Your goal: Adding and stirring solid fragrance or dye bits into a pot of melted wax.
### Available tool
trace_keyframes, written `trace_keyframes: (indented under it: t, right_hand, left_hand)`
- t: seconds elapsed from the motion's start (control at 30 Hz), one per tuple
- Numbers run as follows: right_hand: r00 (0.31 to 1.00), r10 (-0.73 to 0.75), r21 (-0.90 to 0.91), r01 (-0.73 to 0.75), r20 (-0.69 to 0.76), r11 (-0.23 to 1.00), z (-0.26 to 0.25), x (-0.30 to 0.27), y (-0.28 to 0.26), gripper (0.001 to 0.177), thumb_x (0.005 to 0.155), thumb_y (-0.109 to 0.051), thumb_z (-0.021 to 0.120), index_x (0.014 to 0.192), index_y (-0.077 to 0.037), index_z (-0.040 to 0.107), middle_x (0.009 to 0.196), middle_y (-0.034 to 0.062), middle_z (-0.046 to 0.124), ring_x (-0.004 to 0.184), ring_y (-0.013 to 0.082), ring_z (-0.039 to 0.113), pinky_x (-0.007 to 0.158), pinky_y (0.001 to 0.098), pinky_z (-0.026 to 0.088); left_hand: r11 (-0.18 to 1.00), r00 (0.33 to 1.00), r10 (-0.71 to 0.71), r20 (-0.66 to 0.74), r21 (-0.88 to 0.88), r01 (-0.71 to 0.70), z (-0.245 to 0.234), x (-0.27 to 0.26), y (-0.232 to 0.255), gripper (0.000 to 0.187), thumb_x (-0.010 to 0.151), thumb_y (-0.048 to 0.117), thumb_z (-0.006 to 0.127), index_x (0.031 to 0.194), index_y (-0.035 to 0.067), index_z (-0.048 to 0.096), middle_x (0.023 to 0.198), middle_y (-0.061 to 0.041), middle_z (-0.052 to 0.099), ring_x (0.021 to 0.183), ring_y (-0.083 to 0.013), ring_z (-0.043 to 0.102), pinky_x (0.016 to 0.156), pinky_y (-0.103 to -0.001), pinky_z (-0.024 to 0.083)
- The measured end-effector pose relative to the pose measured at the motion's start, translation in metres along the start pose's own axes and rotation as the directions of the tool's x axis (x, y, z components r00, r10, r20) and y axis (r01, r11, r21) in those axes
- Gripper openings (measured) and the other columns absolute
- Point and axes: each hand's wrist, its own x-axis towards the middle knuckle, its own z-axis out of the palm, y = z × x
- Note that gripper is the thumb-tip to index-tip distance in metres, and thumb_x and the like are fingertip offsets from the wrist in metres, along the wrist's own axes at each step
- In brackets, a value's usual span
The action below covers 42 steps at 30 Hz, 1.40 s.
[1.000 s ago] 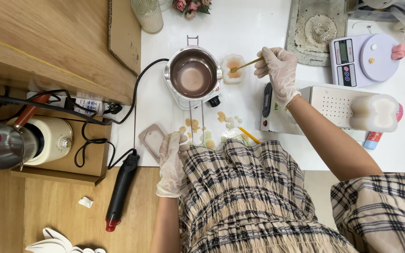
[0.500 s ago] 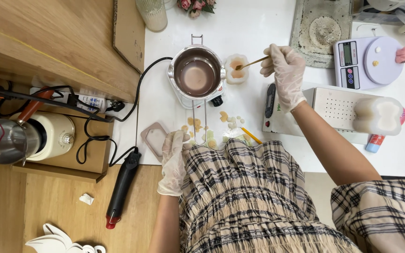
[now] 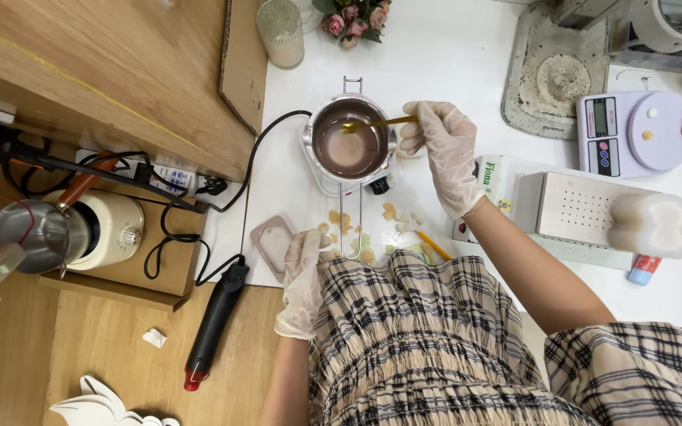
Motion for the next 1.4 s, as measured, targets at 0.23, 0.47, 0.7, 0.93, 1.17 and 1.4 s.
trace_keyframes:
  t: [0.23,0.47,0.7,0.93,1.17,1.4]
  right_hand:
    - [0.991,0.128,-0.047,-0.125,0.048,0.991,0.004,0.012,0.024,0.026,0.106,-0.022,0.061,0.116,0.001,0.066,0.086,0.0060,0.072,0.069,0.0110,0.067,0.064,0.0239,0.056]
    - [0.966,0.221,0.046,-0.229,0.130,0.972,0.006,0.018,0.021,0.029,0.107,-0.024,0.057,0.119,0.001,0.066,0.089,0.0061,0.073,0.069,0.0106,0.066,0.064,0.0241,0.056]
    - [0.966,0.240,0.107,-0.249,0.094,0.963,-0.004,0.025,0.043,0.031,0.109,-0.026,0.054,0.112,0.001,0.068,0.080,0.0046,0.069,0.060,0.0103,0.058,0.057,0.0237,0.047]
    - [0.944,0.326,0.199,-0.330,0.053,0.923,-0.006,0.029,0.038,0.031,0.108,-0.022,0.051,0.106,0.004,0.068,0.075,0.0055,0.065,0.059,0.0115,0.056,0.055,0.0255,0.047]
    - [0.928,0.371,0.282,-0.350,-0.021,0.893,-0.035,0.026,0.004,0.028,0.107,-0.016,0.052,0.107,0.007,0.068,0.078,0.0049,0.060,0.063,0.0118,0.053,0.058,0.0243,0.047]
    - [0.950,0.262,0.240,-0.218,-0.169,0.946,-0.092,0.024,-0.014,0.028,0.108,-0.018,0.052,0.108,0.006,0.067,0.078,0.0051,0.061,0.064,0.0122,0.054,0.059,0.0241,0.047]
  left_hand:
    - [0.999,1.000,-0.005,-0.012,0.040,0.006,-0.002,-0.010,0.020,0.035,0.099,0.039,0.057,0.117,0.014,0.073,0.096,0.003,0.068,0.079,-0.0058,0.059,0.072,-0.023,0.048]
    - [0.999,0.999,-0.044,-0.019,0.029,0.045,-0.001,-0.004,0.018,0.034,0.098,0.039,0.059,0.115,0.013,0.071,0.098,0.001,0.070,0.080,-0.0079,0.062,0.073,-0.024,0.049]
    - [0.998,0.999,-0.048,0.010,0.034,0.048,0.004,-0.004,0.016,0.036,0.099,0.040,0.059,0.119,0.012,0.070,0.097,0.001,0.072,0.080,-0.0073,0.062,0.072,-0.023,0.050]
    - [1.000,1.000,-0.022,0.000,0.019,0.022,-0.003,-0.002,0.003,0.035,0.100,0.040,0.059,0.116,0.010,0.069,0.097,0.001,0.072,0.079,-0.0071,0.063,0.072,-0.023,0.050]
    - [0.999,1.000,-0.030,0.001,0.038,0.030,-0.002,-0.001,0.007,0.035,0.099,0.039,0.059,0.115,0.012,0.072,0.096,0.003,0.071,0.079,-0.0069,0.061,0.071,-0.022,0.049]
    - [0.996,0.999,-0.028,0.017,0.088,0.026,0.005,0.002,0.009,0.036,0.100,0.041,0.056,0.118,0.012,0.069,0.097,0.001,0.073,0.078,-0.0081,0.063,0.071,-0.023,0.050]
